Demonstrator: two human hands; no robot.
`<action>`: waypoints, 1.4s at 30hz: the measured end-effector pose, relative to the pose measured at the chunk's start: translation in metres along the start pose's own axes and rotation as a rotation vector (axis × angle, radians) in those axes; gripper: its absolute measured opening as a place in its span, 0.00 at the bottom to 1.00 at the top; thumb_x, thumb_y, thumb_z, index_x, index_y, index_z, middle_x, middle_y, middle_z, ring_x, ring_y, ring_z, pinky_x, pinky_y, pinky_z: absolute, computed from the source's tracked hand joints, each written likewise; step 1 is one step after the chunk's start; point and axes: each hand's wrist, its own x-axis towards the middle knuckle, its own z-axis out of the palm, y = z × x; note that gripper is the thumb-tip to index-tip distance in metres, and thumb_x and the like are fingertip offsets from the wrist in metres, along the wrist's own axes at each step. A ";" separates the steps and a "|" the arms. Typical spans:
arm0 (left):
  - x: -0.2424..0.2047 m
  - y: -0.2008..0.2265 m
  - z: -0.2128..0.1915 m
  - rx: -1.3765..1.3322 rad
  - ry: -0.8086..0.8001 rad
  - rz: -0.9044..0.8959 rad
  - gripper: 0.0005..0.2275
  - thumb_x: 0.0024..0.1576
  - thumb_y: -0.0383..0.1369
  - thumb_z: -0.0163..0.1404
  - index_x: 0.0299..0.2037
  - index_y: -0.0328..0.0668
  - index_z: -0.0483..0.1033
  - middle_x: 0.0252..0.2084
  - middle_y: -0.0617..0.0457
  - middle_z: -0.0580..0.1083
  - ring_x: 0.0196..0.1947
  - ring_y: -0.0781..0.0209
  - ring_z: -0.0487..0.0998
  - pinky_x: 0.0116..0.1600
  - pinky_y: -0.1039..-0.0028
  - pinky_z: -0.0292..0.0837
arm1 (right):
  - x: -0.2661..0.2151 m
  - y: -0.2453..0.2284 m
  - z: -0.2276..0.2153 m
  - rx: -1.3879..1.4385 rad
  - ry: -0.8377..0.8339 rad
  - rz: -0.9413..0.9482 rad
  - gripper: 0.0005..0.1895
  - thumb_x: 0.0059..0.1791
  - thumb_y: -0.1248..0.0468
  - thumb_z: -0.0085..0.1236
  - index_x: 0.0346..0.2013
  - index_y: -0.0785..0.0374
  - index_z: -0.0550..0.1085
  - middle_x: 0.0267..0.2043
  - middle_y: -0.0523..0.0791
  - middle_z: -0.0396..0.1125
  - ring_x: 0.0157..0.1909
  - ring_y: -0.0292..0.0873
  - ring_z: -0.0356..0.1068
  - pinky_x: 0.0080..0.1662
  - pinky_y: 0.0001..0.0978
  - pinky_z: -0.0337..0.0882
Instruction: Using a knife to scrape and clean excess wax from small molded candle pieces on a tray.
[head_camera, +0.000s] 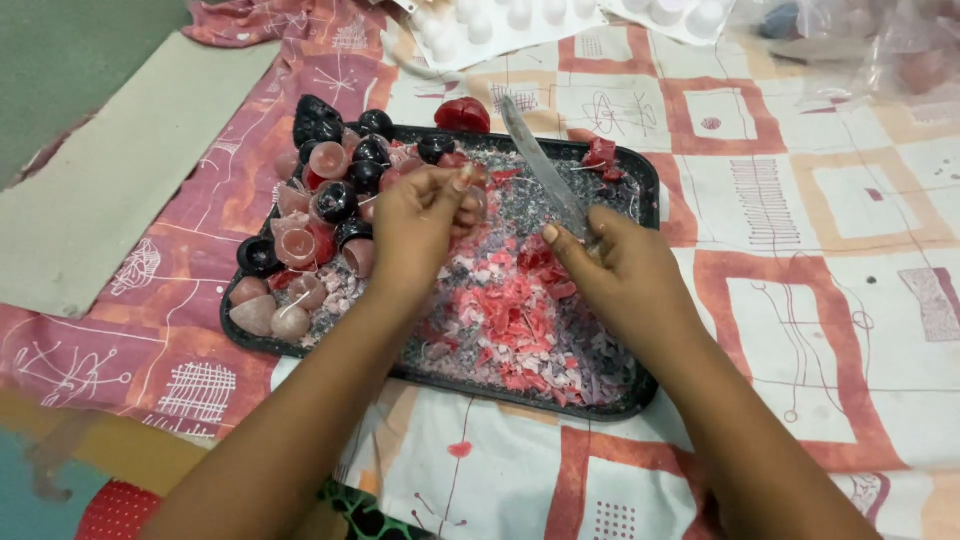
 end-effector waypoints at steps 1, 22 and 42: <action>-0.002 0.001 -0.002 -0.001 -0.002 -0.008 0.07 0.62 0.34 0.51 0.39 0.40 0.80 0.28 0.55 0.76 0.25 0.73 0.73 0.30 0.82 0.69 | -0.002 0.001 0.000 -0.001 -0.001 0.008 0.22 0.51 0.50 0.59 0.24 0.65 0.67 0.14 0.40 0.54 0.17 0.34 0.50 0.21 0.36 0.51; 0.009 0.004 -0.056 1.463 0.027 0.182 0.30 0.56 0.55 0.50 0.67 0.56 0.64 0.72 0.34 0.53 0.73 0.30 0.45 0.68 0.39 0.41 | 0.001 0.000 0.002 -0.195 0.044 -0.099 0.26 0.51 0.47 0.57 0.22 0.65 0.66 0.13 0.48 0.59 0.15 0.42 0.56 0.23 0.42 0.55; -0.008 0.044 -0.044 0.989 0.072 -0.003 0.18 0.59 0.48 0.54 0.50 0.44 0.80 0.55 0.51 0.75 0.47 0.56 0.78 0.54 0.64 0.71 | -0.001 -0.003 0.002 -0.222 0.042 -0.089 0.24 0.51 0.47 0.56 0.25 0.65 0.68 0.12 0.47 0.61 0.14 0.44 0.59 0.23 0.42 0.56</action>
